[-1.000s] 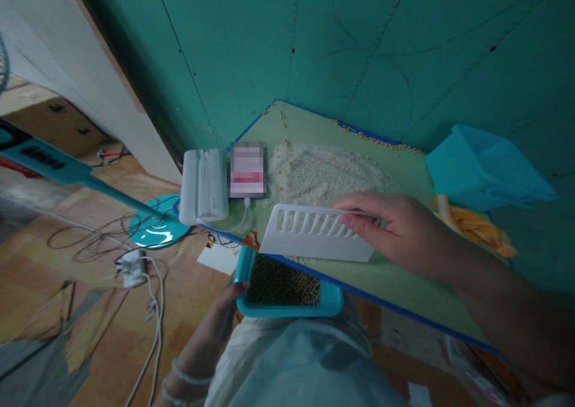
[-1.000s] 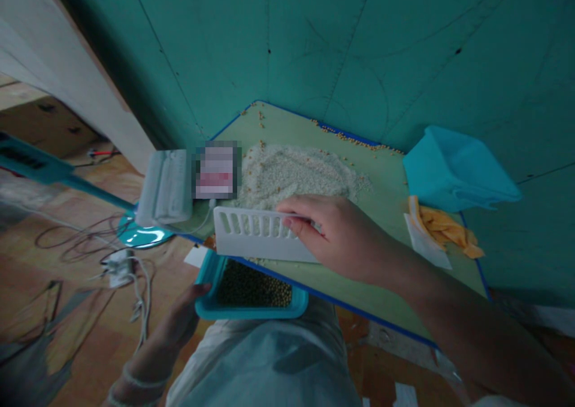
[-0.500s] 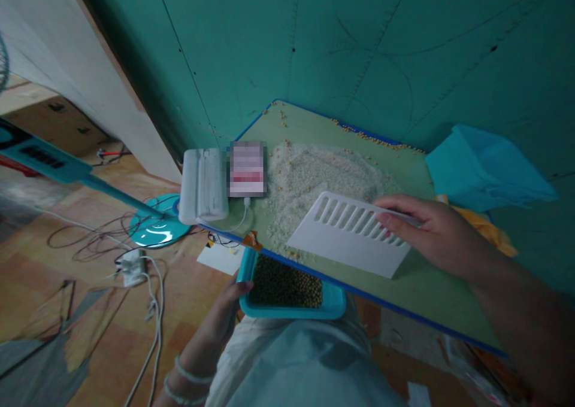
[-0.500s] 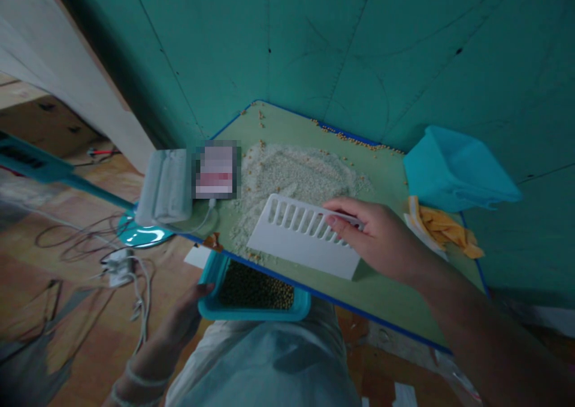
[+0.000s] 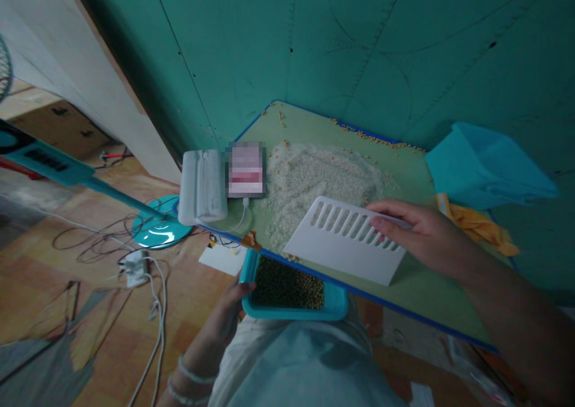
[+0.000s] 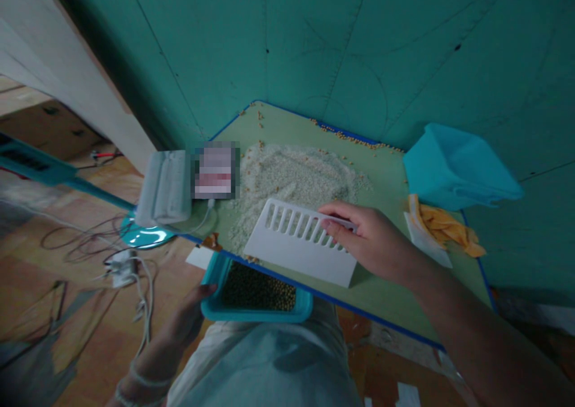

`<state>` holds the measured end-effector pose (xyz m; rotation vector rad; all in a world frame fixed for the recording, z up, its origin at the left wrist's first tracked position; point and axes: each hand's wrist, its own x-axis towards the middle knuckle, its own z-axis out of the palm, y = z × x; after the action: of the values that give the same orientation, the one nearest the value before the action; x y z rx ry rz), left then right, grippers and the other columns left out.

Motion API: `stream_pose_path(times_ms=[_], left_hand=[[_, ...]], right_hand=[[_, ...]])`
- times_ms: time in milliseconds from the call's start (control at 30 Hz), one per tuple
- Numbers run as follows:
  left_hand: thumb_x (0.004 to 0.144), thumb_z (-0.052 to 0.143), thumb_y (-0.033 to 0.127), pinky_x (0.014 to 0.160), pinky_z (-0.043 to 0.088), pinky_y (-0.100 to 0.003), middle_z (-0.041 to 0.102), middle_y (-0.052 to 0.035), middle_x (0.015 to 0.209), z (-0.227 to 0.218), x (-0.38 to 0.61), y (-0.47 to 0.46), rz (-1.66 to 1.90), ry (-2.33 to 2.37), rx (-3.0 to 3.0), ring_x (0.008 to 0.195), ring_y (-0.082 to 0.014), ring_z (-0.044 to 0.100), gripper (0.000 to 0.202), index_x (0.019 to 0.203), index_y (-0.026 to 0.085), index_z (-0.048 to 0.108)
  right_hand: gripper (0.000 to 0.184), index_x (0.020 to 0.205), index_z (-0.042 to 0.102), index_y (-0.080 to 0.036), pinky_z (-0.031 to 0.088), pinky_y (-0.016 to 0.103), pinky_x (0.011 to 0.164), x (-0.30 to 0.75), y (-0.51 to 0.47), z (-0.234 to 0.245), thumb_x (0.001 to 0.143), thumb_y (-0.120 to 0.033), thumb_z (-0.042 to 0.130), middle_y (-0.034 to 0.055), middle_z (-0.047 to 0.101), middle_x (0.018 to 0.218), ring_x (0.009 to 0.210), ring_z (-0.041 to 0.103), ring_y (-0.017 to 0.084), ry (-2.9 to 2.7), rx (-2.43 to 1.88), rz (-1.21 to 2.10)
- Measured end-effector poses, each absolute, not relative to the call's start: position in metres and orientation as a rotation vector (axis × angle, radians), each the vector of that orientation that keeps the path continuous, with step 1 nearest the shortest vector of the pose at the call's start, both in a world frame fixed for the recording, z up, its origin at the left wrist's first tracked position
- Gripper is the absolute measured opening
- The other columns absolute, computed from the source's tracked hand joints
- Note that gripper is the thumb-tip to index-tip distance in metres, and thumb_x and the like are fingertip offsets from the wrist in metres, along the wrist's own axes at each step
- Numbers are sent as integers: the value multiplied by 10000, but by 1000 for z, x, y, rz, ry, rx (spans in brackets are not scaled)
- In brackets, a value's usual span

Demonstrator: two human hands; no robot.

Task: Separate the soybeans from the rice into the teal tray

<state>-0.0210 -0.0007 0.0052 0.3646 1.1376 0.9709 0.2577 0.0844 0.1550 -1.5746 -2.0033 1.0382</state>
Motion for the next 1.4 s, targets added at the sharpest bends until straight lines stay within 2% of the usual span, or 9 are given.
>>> stream_pose_path(times_ms=[200,400,667,867,1067,1200,1400], left_hand=[[680,571,241,767,498,-322,696,-12,1108,6,-22,-2,985,1145,385,1104,-293,547,183,773,174,714],[686,569,233,794,492,-322,745,-10,972,10,-20,-1,997,1108,377,1105,-288,547,151,685,194,715],[672,581,240,791,500,-339,703,-23,1093,6,-21,-2,992,1126,362,1116,-303,538,172,747,168,718],[665,587,232,748,517,-347,754,-29,929,7,-19,0,1011,1122,356,1111,-312,543,158,734,176,718],[668,586,234,751,518,-340,710,-17,1076,3,-21,1,988,1131,369,1134,-310,524,168,755,176,719],[673,588,237,755,518,-331,737,-29,1001,1,-22,-1,987,1127,358,1126,-303,533,172,767,166,713],[676,583,231,762,518,-350,748,-42,956,-1,-23,0,995,1092,360,1106,-314,548,175,769,156,711]], right_hand=[[285,1001,620,-208,495,253,548,257,84,156,844,-410,494,25,667,818,658,619,158,-1993,-1582,1068],[281,1004,625,-214,498,252,552,258,84,156,843,-405,497,23,674,816,649,623,156,-1983,-1581,1063],[285,1031,626,-242,507,235,544,262,74,157,844,-414,498,11,679,816,674,637,156,-1961,-1573,1096],[269,1011,622,-243,497,226,554,263,63,151,861,-410,473,8,661,826,685,629,148,-2045,-1569,1044],[294,1013,616,-226,493,247,541,265,71,145,860,-426,464,22,658,821,672,628,163,-2010,-1601,977],[299,1022,618,-233,485,249,522,265,75,148,852,-430,471,16,656,778,675,621,171,-1989,-1634,929],[255,932,632,-245,496,265,503,270,81,154,788,-439,552,24,676,764,619,622,177,-1760,-1671,934]])
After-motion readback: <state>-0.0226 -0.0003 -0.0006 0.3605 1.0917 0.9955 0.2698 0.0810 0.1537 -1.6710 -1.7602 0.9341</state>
